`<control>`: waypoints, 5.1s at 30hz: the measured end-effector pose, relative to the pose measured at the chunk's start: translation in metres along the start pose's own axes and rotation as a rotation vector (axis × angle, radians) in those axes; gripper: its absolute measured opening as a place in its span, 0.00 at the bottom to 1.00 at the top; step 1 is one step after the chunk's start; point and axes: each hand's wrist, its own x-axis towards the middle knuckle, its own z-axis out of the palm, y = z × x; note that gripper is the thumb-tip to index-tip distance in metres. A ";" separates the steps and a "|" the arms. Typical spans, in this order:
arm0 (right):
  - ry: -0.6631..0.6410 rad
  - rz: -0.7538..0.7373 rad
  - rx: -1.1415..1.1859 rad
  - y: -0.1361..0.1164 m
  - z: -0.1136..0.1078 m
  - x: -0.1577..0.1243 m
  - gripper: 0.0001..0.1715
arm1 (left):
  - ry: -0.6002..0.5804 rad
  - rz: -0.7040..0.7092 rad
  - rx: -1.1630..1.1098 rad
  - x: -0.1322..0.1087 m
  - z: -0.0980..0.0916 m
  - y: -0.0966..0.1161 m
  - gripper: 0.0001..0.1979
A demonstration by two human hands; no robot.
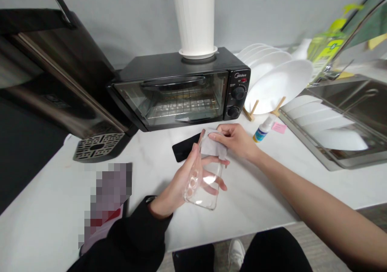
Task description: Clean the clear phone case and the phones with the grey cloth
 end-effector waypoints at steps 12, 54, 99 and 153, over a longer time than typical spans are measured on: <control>0.047 -0.005 -0.167 -0.002 -0.002 0.000 0.30 | -0.028 -0.049 -0.025 0.000 -0.001 0.000 0.42; 0.098 0.156 0.111 0.009 -0.005 0.008 0.32 | 0.164 0.374 0.226 -0.006 0.004 0.007 0.49; 0.288 0.151 0.781 0.002 0.015 0.006 0.28 | 0.402 0.470 0.223 -0.005 0.002 0.006 0.36; -0.018 0.075 0.714 -0.006 0.012 0.001 0.19 | 0.337 0.445 0.660 -0.005 -0.009 -0.009 0.29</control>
